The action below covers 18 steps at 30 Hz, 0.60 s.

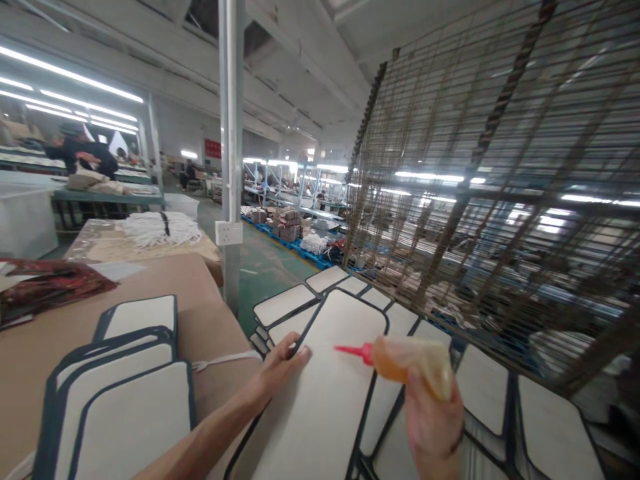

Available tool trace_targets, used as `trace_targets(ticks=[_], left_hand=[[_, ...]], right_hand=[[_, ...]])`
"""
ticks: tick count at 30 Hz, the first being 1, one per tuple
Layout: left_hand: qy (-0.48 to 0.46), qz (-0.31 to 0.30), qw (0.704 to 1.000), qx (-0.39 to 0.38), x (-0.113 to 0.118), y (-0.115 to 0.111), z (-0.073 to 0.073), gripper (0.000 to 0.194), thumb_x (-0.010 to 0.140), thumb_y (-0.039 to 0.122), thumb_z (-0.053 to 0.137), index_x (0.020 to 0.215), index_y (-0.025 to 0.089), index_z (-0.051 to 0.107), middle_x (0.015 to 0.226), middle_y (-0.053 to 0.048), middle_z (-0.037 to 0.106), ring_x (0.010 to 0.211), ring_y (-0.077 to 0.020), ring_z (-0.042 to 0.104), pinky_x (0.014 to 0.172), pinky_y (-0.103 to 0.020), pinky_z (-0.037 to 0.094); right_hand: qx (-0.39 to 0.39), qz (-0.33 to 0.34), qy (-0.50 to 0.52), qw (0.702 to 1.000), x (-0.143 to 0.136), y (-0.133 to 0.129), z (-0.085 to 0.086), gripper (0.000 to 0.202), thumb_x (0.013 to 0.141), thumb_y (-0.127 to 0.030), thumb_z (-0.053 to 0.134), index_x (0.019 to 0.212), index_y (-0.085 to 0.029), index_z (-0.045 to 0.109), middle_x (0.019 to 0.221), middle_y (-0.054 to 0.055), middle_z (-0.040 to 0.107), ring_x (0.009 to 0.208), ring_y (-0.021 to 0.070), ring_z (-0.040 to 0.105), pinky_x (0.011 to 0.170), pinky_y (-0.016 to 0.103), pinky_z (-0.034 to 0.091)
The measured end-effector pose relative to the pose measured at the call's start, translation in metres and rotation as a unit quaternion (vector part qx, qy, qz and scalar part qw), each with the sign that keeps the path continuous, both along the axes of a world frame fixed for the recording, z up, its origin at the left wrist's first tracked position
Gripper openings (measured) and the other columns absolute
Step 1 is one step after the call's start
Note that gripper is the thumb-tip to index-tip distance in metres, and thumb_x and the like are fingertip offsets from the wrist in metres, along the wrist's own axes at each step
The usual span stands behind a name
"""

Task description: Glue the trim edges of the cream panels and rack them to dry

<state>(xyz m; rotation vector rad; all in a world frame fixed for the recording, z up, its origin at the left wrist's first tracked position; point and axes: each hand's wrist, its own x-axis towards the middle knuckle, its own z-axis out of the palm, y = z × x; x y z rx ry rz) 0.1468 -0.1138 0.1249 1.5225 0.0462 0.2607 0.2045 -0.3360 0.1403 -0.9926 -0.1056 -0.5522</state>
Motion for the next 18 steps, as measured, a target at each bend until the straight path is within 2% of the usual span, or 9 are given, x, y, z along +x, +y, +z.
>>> trace_targets(ticks=[2,3,5,8,10,12,15,17,18], left_hand=[[0.003,-0.02,1.0,-0.007,0.0,-0.002,-0.003,0.035,0.075,0.052,0.059,0.084,0.019,0.051,0.068,0.005,0.052,0.063,-0.0095,0.048,0.057,-0.018,0.036],[0.01,-0.02,1.0,-0.016,0.0,-0.002,-0.005,0.035,0.076,0.052,0.058,0.085,0.019,0.05,0.068,0.005,0.053,0.064,-0.0102,0.049,0.057,-0.019,0.036],[0.031,-0.01,0.999,-0.031,0.004,0.002,-0.009,0.036,0.074,0.053,0.058,0.086,0.02,0.05,0.069,0.005,0.054,0.063,-0.011,0.051,0.055,-0.019,0.036],[0.062,0.015,0.997,-0.052,0.009,0.012,-0.014,0.041,0.07,0.055,0.062,0.086,0.02,0.049,0.066,0.006,0.052,0.059,-0.0104,0.049,0.052,-0.019,0.035],[0.06,0.007,0.996,-0.059,0.01,0.017,-0.013,0.04,0.07,0.054,0.062,0.086,0.02,0.05,0.066,0.006,0.053,0.06,-0.0101,0.049,0.053,-0.018,0.036],[0.049,-0.017,0.997,-0.054,0.009,0.018,-0.01,0.037,0.072,0.051,0.063,0.085,0.019,0.05,0.066,0.006,0.054,0.062,-0.0099,0.05,0.056,-0.018,0.037],[0.063,-0.062,0.994,-0.059,0.009,0.016,-0.005,0.035,0.073,0.05,0.062,0.087,0.02,0.05,0.067,0.005,0.056,0.061,-0.0106,0.052,0.055,-0.019,0.038],[0.077,-0.068,0.992,-0.075,0.013,0.015,-0.007,0.037,0.072,0.052,0.062,0.088,0.021,0.051,0.067,0.004,0.058,0.06,-0.0119,0.053,0.053,-0.02,0.039],[0.079,-0.06,0.992,-0.081,0.016,0.016,-0.01,0.039,0.071,0.053,0.062,0.088,0.02,0.051,0.068,0.004,0.058,0.06,-0.0126,0.054,0.053,-0.02,0.04]], right_hand=[[0.015,-0.019,-0.015,1.0,0.018,-0.003,0.014,0.051,0.047,-0.027,0.084,0.092,-0.021,0.062,0.087,-0.004,0.064,0.082,0.0129,0.059,0.084,0.025,0.047],[0.014,-0.019,-0.013,1.0,0.02,-0.003,0.013,0.051,0.047,-0.027,0.084,0.092,-0.02,0.062,0.087,-0.004,0.064,0.083,0.0128,0.059,0.085,0.024,0.047],[-0.001,0.005,0.01,1.0,0.006,0.001,-0.006,0.05,0.047,-0.026,0.084,0.091,-0.018,0.063,0.086,-0.001,0.066,0.08,0.0138,0.06,0.079,0.023,0.049],[-0.029,0.061,0.084,0.994,-0.03,0.005,-0.048,0.053,0.048,-0.029,0.084,0.096,-0.017,0.064,0.083,0.003,0.069,0.073,0.0175,0.063,0.065,0.024,0.053],[-0.034,0.064,0.124,0.99,-0.041,0.003,-0.057,0.055,0.044,-0.025,0.086,0.094,-0.017,0.064,0.08,0.002,0.069,0.069,0.016,0.064,0.062,0.021,0.052],[-0.008,0.07,0.126,0.99,-0.032,-0.003,-0.043,0.052,0.046,-0.023,0.086,0.092,-0.018,0.064,0.08,0.001,0.069,0.073,0.0157,0.064,0.069,0.022,0.052],[0.033,-0.02,0.043,0.998,-0.001,-0.011,-0.009,0.044,0.053,-0.029,0.083,0.091,-0.019,0.064,0.089,0.0,0.067,0.09,0.0164,0.061,0.09,0.031,0.045],[0.028,-0.034,0.045,0.998,0.004,-0.014,-0.005,0.044,0.052,-0.029,0.083,0.09,-0.019,0.065,0.089,0.0,0.067,0.092,0.0174,0.061,0.092,0.033,0.044],[0.018,-0.022,0.061,0.998,-0.002,-0.014,-0.012,0.044,0.051,-0.029,0.083,0.09,-0.018,0.065,0.088,0.002,0.068,0.091,0.0187,0.061,0.089,0.033,0.046]])
